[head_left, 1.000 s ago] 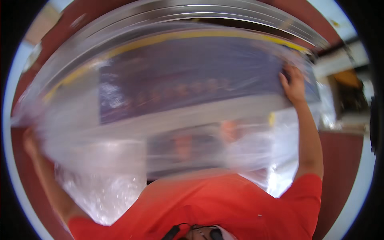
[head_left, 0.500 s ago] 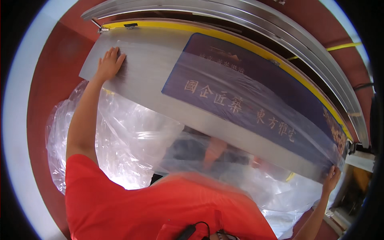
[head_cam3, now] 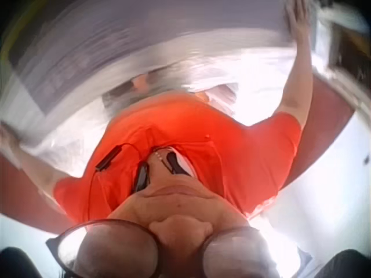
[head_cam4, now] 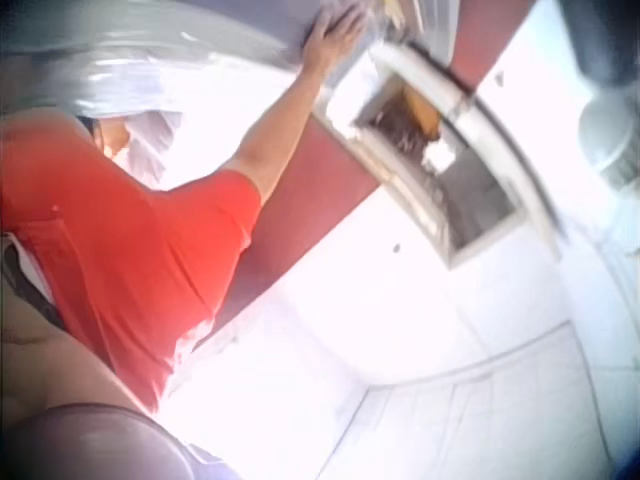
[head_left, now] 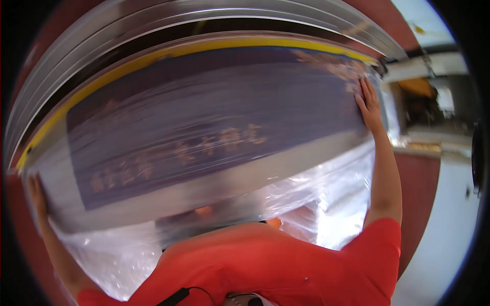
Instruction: The person wraps a large rectangular object, which appears to be a framed picture or artwork, with a clear plastic sheet. They repeatedly smooth the plastic over the surface, fold the edges, and adjust the covering to ensure it is secure and taut.
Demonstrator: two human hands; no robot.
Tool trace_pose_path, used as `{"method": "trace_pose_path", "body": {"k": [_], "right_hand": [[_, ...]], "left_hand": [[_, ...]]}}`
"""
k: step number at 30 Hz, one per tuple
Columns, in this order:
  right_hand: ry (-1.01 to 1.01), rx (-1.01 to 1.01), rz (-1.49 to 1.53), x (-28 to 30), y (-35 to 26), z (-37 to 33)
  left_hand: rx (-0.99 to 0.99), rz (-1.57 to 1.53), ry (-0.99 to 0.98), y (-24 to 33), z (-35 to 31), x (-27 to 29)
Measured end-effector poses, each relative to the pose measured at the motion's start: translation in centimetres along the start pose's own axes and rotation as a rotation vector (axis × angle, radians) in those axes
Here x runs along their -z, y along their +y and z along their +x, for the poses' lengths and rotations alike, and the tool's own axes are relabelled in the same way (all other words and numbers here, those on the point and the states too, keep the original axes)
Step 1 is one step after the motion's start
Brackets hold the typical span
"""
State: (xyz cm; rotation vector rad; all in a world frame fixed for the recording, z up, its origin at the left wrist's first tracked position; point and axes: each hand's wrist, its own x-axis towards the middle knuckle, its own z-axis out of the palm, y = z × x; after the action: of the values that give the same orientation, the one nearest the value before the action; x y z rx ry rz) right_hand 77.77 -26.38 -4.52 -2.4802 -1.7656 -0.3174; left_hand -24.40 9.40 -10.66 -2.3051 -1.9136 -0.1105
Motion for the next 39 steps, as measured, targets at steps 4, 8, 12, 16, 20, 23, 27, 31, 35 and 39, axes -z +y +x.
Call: {"method": "trace_pose_path", "body": {"k": [4, 8, 12, 16, 20, 23, 27, 31, 35, 39], "right_hand": [[-0.486, -0.566, -0.450, 5.2, -4.0, 1.1], [0.065, -0.307, -0.203, 0.3, -5.3, 0.6], [-0.070, -0.639, -0.145, 1.5, -2.7, 3.3], [0.044, -0.690, 0.119, 3.7, -1.0, 1.3], [-0.026, -0.852, 0.020, 6.4, 3.3, -10.9], [-0.310, -0.908, -0.175, 7.8, 6.6, -24.9], [-0.864, -0.890, -0.142, 7.7, 8.4, -44.2], [-1.079, -1.105, 0.032, 4.0, 8.3, -64.6], [-1.205, -1.202, 0.072, -0.8, 2.8, -69.2], [-0.977, -1.155, -0.106, -4.9, -2.5, -64.9]], "left_hand": [[0.055, 0.221, -0.101, -4.2, -0.4, -1.0], [0.142, 0.407, -0.257, 0.3, 1.8, -0.3], [0.072, 0.680, -0.375, 5.0, 2.4, 2.3], [0.352, 0.689, -0.288, 6.8, 3.3, 4.0], [-0.090, 0.601, -0.016, 19.4, 2.8, 11.2], [-0.683, -0.414, 0.075, 32.0, -5.3, 12.5], [-0.899, -0.218, 0.034, 38.5, -13.4, 12.9], [-0.926, -0.241, 0.032, 38.6, -13.4, 13.1], [-0.931, -0.190, 0.030, 37.8, -13.2, 12.5], [-0.893, -0.142, -0.079, 36.6, -11.9, 12.4]]}}
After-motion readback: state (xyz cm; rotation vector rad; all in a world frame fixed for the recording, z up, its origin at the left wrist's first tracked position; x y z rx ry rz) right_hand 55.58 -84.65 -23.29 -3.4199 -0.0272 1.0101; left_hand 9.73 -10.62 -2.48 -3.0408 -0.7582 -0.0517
